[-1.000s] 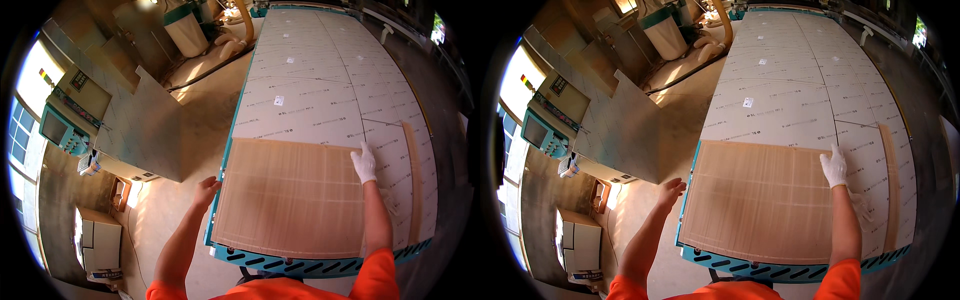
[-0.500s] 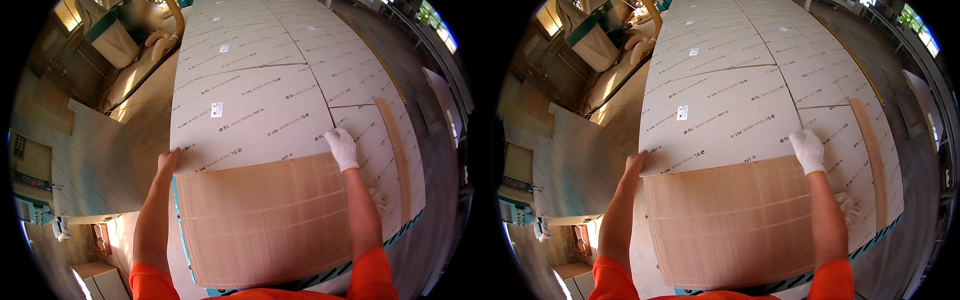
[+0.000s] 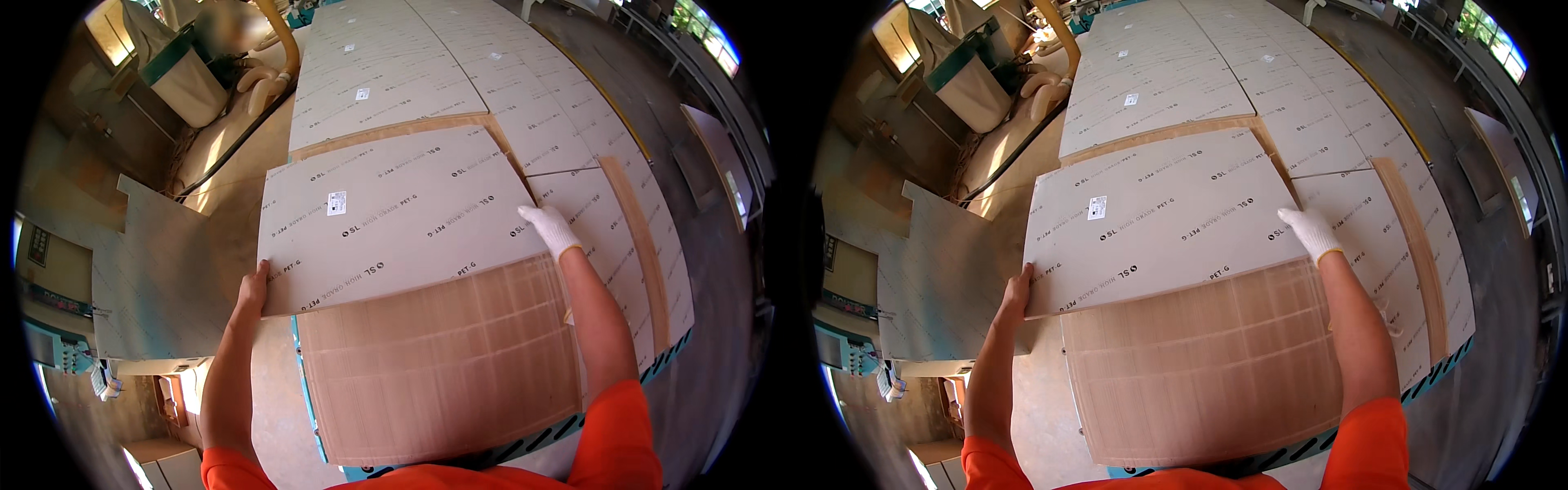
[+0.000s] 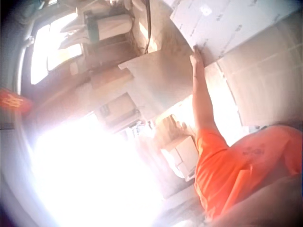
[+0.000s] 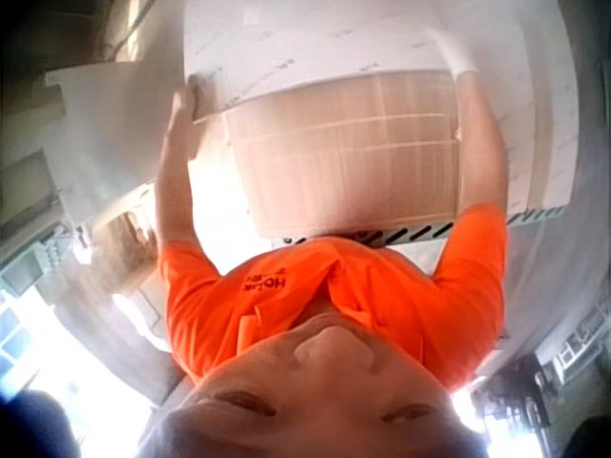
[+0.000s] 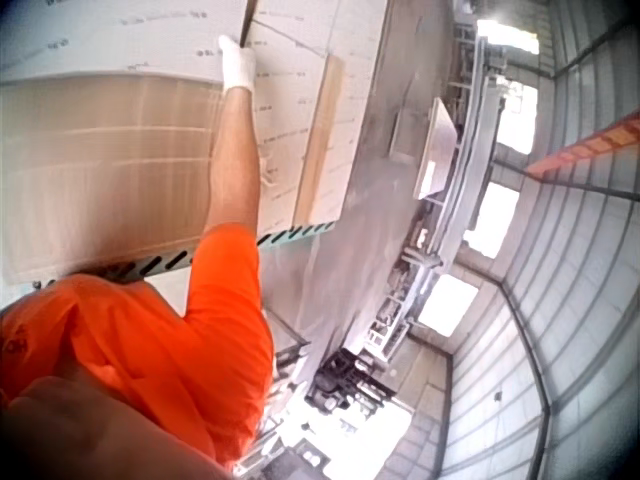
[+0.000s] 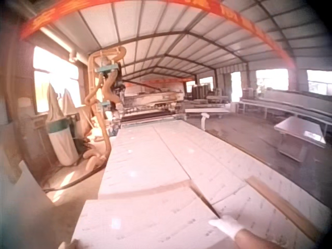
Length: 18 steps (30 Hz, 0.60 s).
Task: The person positions and applies a rectangular veneer panel onto a large wood-based board using a large industrial vacuum press machine.
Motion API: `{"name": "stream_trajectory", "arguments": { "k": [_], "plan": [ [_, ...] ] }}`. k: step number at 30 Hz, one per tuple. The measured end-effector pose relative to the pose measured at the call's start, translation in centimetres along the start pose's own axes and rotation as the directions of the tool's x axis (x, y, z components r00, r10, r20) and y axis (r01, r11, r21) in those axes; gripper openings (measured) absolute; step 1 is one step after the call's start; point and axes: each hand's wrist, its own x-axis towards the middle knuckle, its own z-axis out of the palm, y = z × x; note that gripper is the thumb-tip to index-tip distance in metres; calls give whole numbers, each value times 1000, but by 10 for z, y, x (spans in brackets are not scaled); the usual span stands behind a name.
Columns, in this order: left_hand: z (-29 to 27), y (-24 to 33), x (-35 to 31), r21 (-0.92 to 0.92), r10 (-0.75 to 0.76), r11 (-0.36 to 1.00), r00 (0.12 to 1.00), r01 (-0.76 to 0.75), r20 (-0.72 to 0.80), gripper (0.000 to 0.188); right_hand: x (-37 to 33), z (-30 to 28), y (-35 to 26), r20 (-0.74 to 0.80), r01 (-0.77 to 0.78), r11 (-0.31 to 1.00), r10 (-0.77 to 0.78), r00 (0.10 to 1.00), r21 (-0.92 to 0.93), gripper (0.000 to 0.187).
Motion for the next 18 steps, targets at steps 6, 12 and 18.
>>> {"name": "stream_trajectory", "arguments": {
  "k": [6, 12, 18],
  "plan": [
    [-40, -65, -174, 214, 158, 966, 987, -146, -39, 66, -115, -15, 52, -9, 76, 983, -78, 997, -167, 60],
    [-76, -227, -312, -14, 148, 989, 988, -148, 38, 57, -332, -21, 110, -106, -41, 991, 27, 994, -127, 41],
    [-81, -288, -350, 110, 64, 991, 996, -71, 67, 55, -430, -21, 132, -163, -108, 979, 80, 983, -171, 36]
  ]
}}
